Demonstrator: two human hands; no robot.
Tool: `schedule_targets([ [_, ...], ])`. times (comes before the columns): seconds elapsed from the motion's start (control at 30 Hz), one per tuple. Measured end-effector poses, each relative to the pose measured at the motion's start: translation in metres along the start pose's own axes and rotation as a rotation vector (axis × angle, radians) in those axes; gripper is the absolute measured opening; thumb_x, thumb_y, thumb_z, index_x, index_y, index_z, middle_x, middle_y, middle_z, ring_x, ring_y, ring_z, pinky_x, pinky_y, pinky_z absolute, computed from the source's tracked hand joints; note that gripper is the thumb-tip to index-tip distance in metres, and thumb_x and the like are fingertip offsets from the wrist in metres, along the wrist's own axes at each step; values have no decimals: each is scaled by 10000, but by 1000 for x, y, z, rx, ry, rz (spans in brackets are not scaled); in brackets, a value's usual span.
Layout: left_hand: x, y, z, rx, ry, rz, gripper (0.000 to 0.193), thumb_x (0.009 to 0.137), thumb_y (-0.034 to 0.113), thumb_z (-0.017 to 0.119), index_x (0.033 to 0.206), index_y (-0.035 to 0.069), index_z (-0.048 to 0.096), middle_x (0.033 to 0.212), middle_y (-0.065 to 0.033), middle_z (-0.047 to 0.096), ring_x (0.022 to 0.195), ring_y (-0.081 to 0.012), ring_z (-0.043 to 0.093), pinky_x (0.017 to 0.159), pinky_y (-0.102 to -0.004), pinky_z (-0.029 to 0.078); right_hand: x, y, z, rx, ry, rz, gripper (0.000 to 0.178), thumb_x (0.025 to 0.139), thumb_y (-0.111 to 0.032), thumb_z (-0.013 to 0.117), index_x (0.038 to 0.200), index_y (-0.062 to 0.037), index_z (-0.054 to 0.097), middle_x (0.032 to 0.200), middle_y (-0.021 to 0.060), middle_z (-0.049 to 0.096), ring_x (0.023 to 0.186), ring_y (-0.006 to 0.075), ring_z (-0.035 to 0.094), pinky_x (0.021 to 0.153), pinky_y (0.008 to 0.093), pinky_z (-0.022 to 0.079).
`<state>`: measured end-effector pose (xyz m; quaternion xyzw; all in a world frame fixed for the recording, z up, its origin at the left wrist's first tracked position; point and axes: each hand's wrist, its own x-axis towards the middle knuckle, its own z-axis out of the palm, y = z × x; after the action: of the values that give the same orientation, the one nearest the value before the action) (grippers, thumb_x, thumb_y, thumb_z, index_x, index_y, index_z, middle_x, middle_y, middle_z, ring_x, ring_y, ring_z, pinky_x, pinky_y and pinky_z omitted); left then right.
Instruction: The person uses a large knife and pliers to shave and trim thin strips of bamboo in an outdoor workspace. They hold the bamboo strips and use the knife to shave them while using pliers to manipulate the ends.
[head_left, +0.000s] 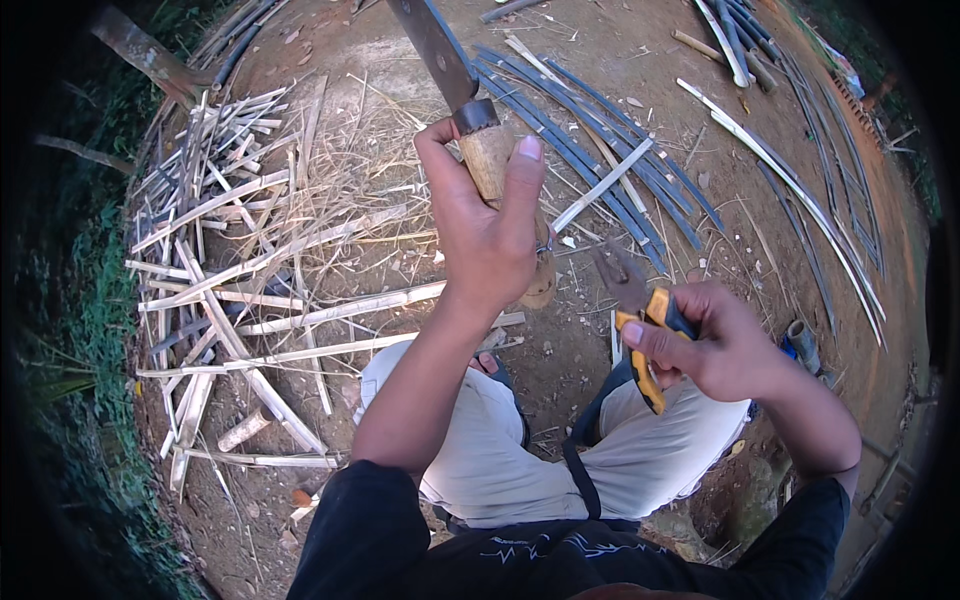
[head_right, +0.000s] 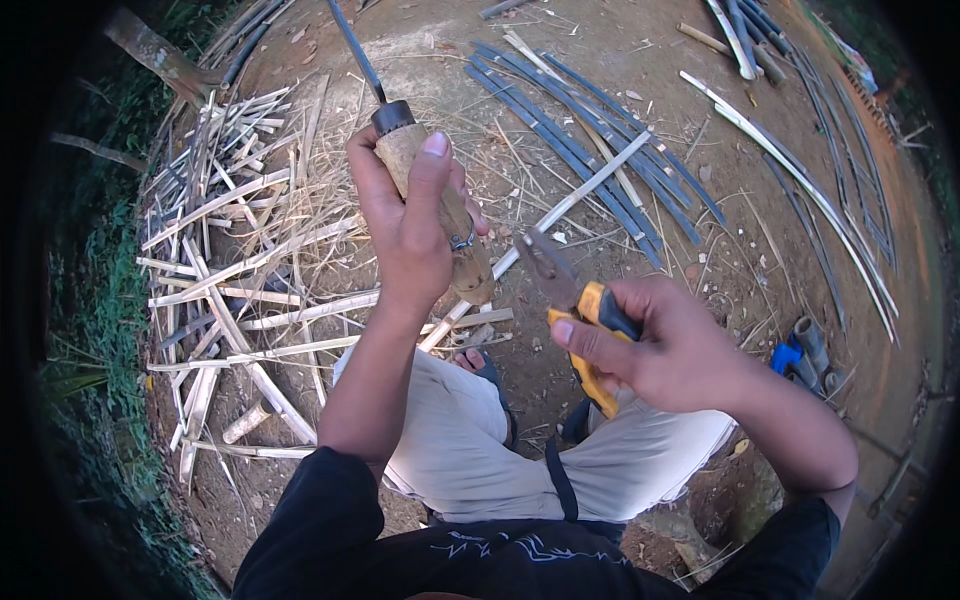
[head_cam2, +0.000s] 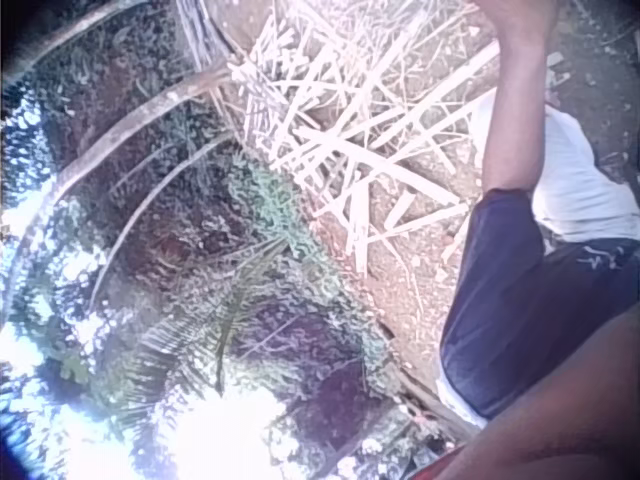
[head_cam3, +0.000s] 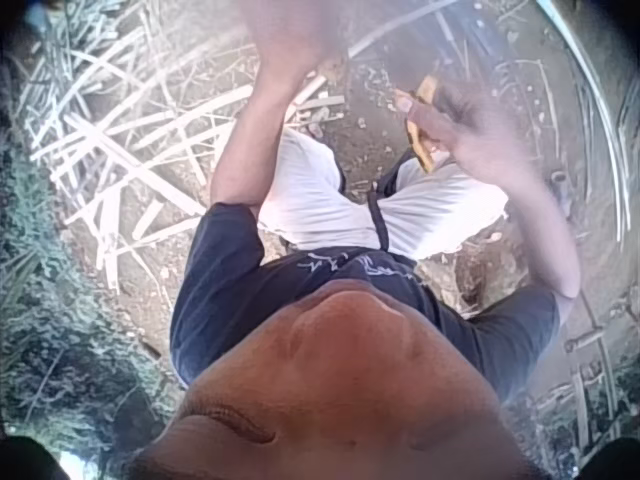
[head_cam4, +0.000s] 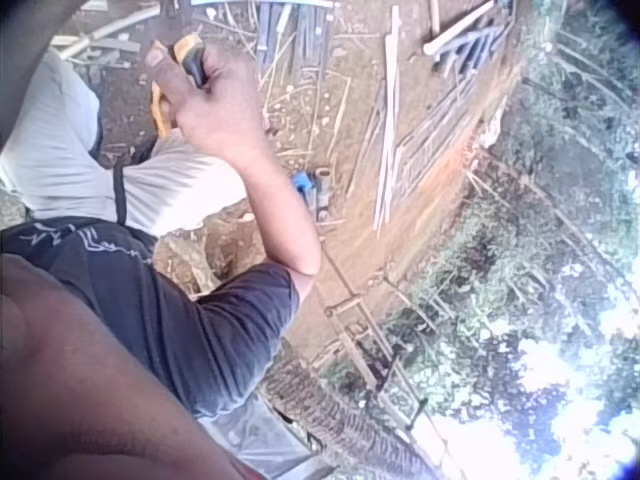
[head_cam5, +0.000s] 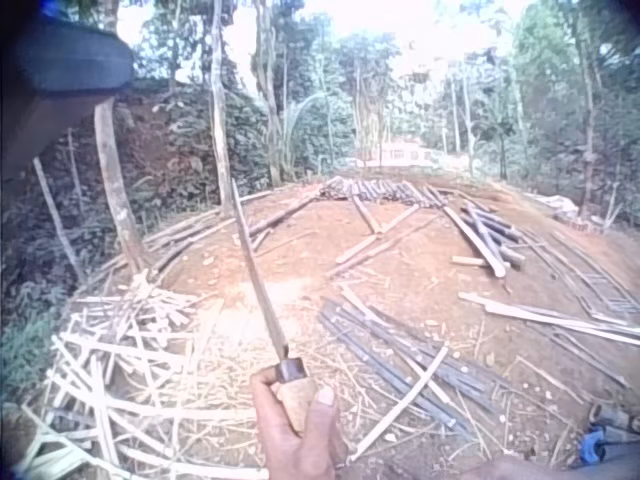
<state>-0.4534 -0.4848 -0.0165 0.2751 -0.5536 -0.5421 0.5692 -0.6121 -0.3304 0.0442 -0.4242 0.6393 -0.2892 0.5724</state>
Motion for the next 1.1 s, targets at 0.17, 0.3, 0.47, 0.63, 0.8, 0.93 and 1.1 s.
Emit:
schedule_targets([
  [0.17, 0, 0, 3, 35, 0, 16, 453, 957, 238, 650, 1206, 13, 346, 890, -80, 568, 741, -102, 553, 644, -278, 462, 13, 29, 1, -308, 94, -445, 320, 973, -296, 676, 817, -20, 642, 626, 1, 597, 574, 93, 540, 541, 288, 426],
  [0.3, -2, -2, 5, 54, -18, 57, 464, 954, 242, 651, 1210, 5, 345, 897, -83, 570, 741, -109, 559, 642, -276, 462, 5, 8, 3, -154, -50, -148, 324, 991, -294, 641, 825, -15, 640, 643, 40, 617, 604, 112, 562, 572, 321, 447],
  [0.47, -3, -2, 5, 85, -23, 94, 470, 949, 238, 654, 1207, -3, 345, 864, -74, 578, 719, -106, 559, 634, -275, 461, 8, -16, 2, -308, -134, -64, 332, 1009, -293, 603, 830, -16, 640, 646, 44, 614, 614, 120, 560, 586, 323, 454],
  [0.63, -3, -3, 6, 89, -29, 109, 470, 941, 215, 666, 1203, -4, 344, 829, -69, 590, 688, -106, 566, 613, -277, 465, 9, -20, 1, -285, -130, -67, 324, 1004, -274, 601, 821, -8, 626, 623, 59, 587, 588, 147, 544, 578, 355, 447],
  [0.8, -4, 0, 5, 137, -38, 129, 473, 937, 202, 670, 1201, -9, 339, 815, -82, 609, 680, -120, 596, 598, -289, 477, 6, -33, 2, -437, -97, -105, 319, 985, -256, 606, 815, 14, 610, 604, 110, 566, 554, 208, 536, 568, 400, 439],
  [0.93, -4, 1, 2, 167, -66, 139, 479, 935, 202, 672, 1200, -12, 335, 814, -99, 619, 677, -135, 615, 596, -295, 485, 3, -42, 3, -499, -57, -77, 345, 962, -264, 627, 801, 40, 602, 601, 164, 562, 548, 260, 556, 564, 422, 436],
  [1.1, -3, 1, 6, 197, -86, 205, 495, 925, 200, 675, 1199, -19, 326, 824, -124, 628, 683, -162, 645, 607, -306, 504, 2, -53, -6, -527, -75, 66, 363, 910, -257, 668, 778, 75, 603, 584, 178, 561, 536, 270, 570, 550, 423, 445],
])
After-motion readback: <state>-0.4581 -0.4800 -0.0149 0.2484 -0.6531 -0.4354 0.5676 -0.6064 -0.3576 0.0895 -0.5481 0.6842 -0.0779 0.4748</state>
